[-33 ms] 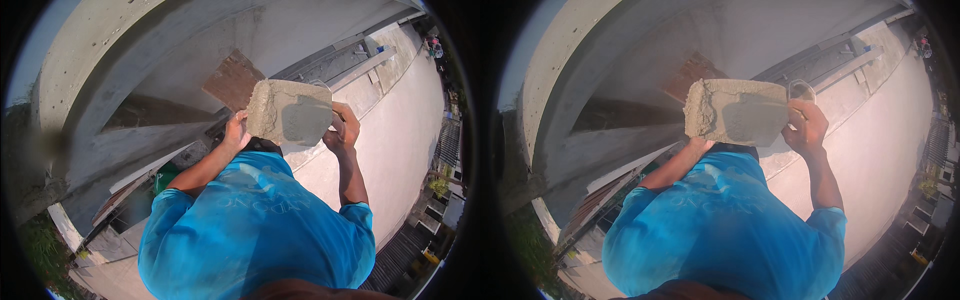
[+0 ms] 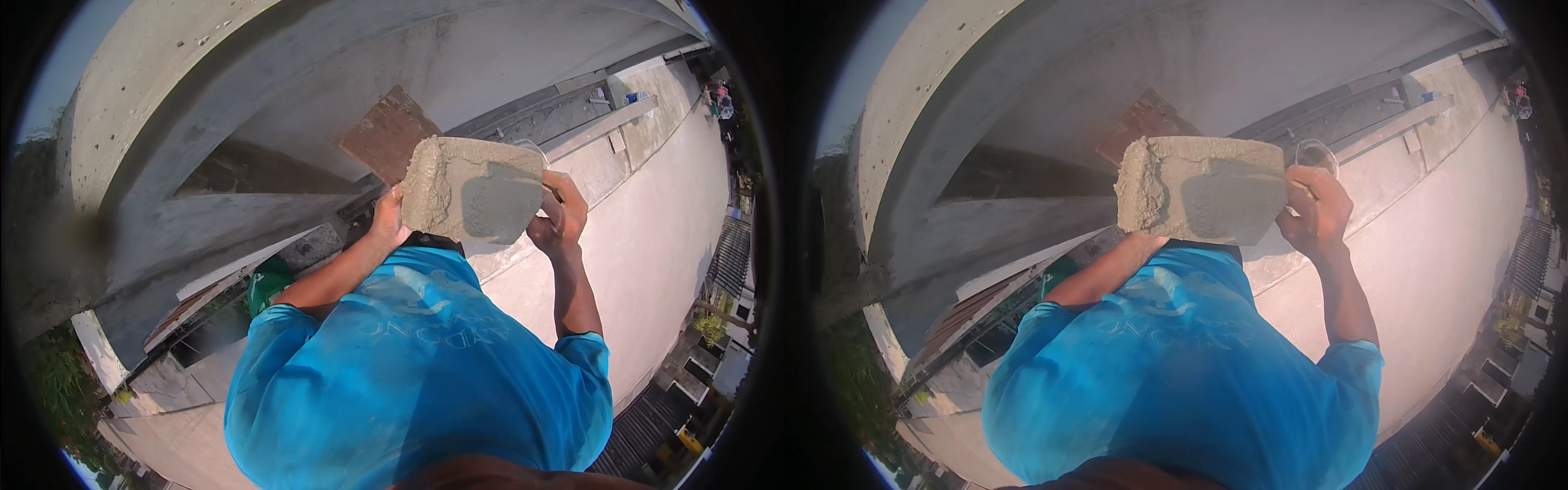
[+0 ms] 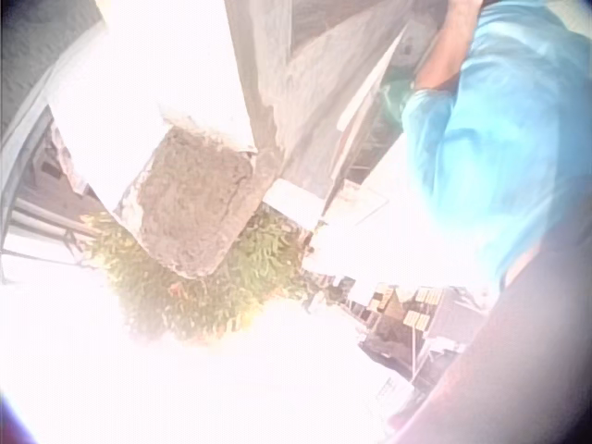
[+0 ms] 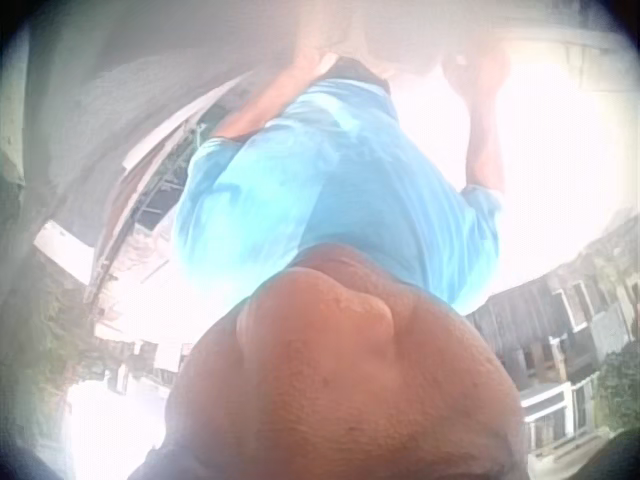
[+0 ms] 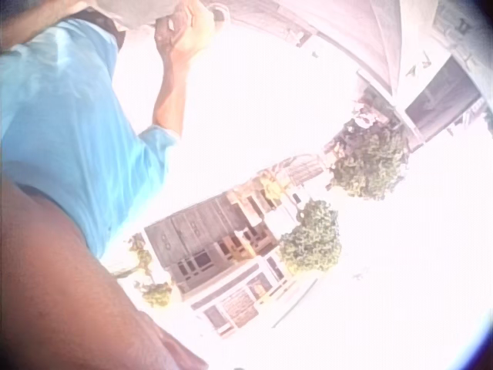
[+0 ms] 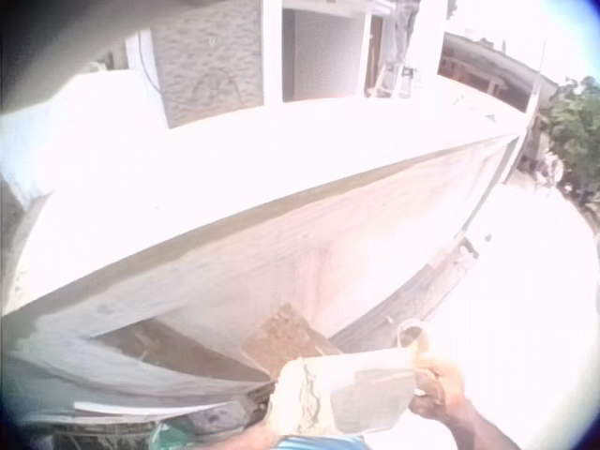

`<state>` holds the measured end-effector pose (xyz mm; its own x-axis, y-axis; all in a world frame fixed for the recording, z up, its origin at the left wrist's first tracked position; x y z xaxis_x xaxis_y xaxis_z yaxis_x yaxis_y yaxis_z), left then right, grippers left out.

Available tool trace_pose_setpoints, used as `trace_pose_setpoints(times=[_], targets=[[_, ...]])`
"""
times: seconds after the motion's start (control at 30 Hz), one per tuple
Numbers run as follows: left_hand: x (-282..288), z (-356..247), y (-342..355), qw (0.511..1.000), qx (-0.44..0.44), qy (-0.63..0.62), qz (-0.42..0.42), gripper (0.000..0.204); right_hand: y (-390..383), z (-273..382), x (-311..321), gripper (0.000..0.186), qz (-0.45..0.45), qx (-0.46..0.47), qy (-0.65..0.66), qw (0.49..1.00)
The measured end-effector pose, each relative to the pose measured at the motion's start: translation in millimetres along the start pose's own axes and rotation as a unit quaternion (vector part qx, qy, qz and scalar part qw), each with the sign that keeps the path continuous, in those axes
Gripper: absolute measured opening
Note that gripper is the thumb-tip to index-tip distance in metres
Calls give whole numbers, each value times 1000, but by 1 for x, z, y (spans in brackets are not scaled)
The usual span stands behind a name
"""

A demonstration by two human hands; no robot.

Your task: The person scoops wet cement from a bucket using a trowel and applies it to a concrete pillar. They repeatedly smooth and level the surface with a wooden float, working on different sides of the pillar to create a uniform finish.

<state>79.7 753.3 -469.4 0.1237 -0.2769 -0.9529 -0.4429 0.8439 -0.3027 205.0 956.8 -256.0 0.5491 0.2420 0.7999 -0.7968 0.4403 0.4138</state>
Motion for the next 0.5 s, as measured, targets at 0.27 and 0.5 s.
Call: trace_pose_setpoints(times=[0.27, 0.5], targets=[[39, 34, -12, 967, -232, 18, -99, 45, 88, 47, -56, 26, 130, 258, 226, 930], [63, 34, -36, 907, -392, 15, -153, 47, 84, 163, -113, 17, 234, 384, 369, 813]])
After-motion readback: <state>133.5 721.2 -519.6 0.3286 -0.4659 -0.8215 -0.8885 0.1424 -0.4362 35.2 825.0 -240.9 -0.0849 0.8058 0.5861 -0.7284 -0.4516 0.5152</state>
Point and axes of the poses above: each hand's wrist, its own y-axis towards the middle knuckle, its own x-axis out of the back of the hand, z = x × y, the point moved 3 cm from there along y, towards the middle knuckle, and after that the axes turned 10 degrees about -x, right-handed, at the moved point
